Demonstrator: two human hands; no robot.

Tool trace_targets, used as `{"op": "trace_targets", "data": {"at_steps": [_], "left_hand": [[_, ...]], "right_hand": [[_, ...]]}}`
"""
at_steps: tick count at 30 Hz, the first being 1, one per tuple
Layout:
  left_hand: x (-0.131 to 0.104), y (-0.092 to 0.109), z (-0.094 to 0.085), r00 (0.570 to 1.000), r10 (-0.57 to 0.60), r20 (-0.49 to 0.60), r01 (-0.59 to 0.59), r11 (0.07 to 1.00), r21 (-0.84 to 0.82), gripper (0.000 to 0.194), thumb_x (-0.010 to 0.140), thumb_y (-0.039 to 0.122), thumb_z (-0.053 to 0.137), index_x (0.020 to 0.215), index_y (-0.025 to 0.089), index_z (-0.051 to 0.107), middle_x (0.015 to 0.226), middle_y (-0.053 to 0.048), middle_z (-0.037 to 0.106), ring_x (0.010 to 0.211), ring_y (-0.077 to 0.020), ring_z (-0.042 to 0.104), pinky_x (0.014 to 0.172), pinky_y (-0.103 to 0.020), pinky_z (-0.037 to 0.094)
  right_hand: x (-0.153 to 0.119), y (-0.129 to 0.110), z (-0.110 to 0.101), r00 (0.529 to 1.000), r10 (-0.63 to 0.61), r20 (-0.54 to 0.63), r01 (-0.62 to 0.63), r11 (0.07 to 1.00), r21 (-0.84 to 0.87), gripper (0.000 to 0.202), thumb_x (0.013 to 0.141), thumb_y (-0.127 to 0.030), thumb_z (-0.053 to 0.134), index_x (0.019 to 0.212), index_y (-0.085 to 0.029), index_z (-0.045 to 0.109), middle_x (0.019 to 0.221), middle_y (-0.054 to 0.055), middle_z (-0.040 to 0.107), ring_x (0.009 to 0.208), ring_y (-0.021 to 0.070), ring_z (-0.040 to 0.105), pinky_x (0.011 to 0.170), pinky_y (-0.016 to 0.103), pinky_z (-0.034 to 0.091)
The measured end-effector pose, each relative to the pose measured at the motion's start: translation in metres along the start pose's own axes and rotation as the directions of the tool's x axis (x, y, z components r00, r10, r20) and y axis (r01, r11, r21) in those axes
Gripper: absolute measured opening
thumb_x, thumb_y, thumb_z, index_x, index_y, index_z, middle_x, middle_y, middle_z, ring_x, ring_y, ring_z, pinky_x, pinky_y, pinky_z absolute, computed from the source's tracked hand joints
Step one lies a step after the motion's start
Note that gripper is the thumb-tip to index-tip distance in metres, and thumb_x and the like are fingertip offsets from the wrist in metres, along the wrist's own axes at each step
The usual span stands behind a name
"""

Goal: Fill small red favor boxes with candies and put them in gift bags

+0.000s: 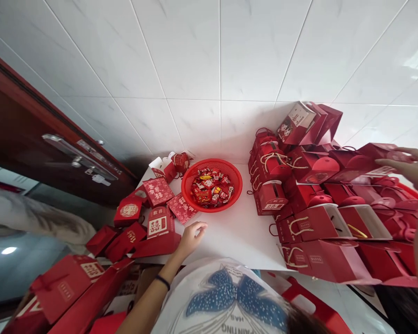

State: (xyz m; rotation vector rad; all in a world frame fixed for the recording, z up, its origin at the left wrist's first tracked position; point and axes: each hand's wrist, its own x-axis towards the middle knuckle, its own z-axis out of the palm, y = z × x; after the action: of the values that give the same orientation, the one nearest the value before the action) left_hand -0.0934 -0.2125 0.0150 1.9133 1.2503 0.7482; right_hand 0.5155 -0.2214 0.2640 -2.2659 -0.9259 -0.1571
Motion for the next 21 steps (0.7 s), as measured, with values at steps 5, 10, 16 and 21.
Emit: {"op": "trace_targets", "data": {"at_steps": [5, 10, 16, 21], "left_hand": [[0.002, 0.004, 0.001, 0.999, -0.039, 0.003, 0.039, 0.999, 0.004, 0.02, 0.085, 0.019, 0.054, 0.088, 0.02, 0.074, 0.092, -0.007, 0.078, 0.086, -0.0186, 0.074, 0.08, -0.029, 0.06], [0.0, 0.004, 0.002, 0.998, -0.061, 0.014, 0.061, 0.998, -0.011, 0.021, 0.085, 0.02, 0.054, 0.09, 0.02, 0.074, 0.093, -0.006, 0.079, 0.087, -0.0186, 0.073, 0.082, -0.03, 0.06], [-0.005, 0.001, 0.005, 0.996, -0.084, 0.02, 0.085, 0.996, -0.038, 0.022, 0.084, 0.019, 0.054, 0.089, 0.02, 0.075, 0.092, -0.006, 0.078, 0.086, -0.0185, 0.073, 0.083, -0.031, 0.06], [-0.003, -0.002, 0.006, 0.996, -0.082, 0.021, 0.083, 0.996, -0.042, 0.017, 0.084, 0.022, 0.059, 0.087, 0.02, 0.075, 0.09, -0.007, 0.078, 0.084, -0.0189, 0.073, 0.081, -0.031, 0.06]], "right_hand": [[-0.002, -0.022, -0.009, 0.968, 0.211, 0.137, -0.209, 0.977, -0.031, 0.037, 0.053, -0.036, 0.082, 0.085, -0.025, 0.066, 0.074, 0.0, 0.051, 0.06, 0.0143, 0.041, 0.058, 0.036, 0.04], [-0.004, -0.039, -0.003, 0.958, 0.257, 0.13, -0.242, 0.963, -0.117, 0.03, 0.06, -0.027, 0.079, 0.087, -0.025, 0.065, 0.075, 0.001, 0.05, 0.062, 0.015, 0.04, 0.061, 0.037, 0.038], [-0.007, -0.047, 0.003, 0.947, 0.256, 0.193, -0.233, 0.963, -0.135, 0.029, 0.066, -0.027, 0.076, 0.093, -0.024, 0.067, 0.073, 0.002, 0.051, 0.062, 0.017, 0.043, 0.061, 0.037, 0.038], [-0.004, -0.043, -0.013, 0.962, 0.235, 0.14, -0.23, 0.972, -0.054, 0.04, 0.058, -0.048, 0.083, 0.086, -0.024, 0.066, 0.072, 0.003, 0.052, 0.059, 0.0164, 0.042, 0.054, 0.036, 0.037]]}}
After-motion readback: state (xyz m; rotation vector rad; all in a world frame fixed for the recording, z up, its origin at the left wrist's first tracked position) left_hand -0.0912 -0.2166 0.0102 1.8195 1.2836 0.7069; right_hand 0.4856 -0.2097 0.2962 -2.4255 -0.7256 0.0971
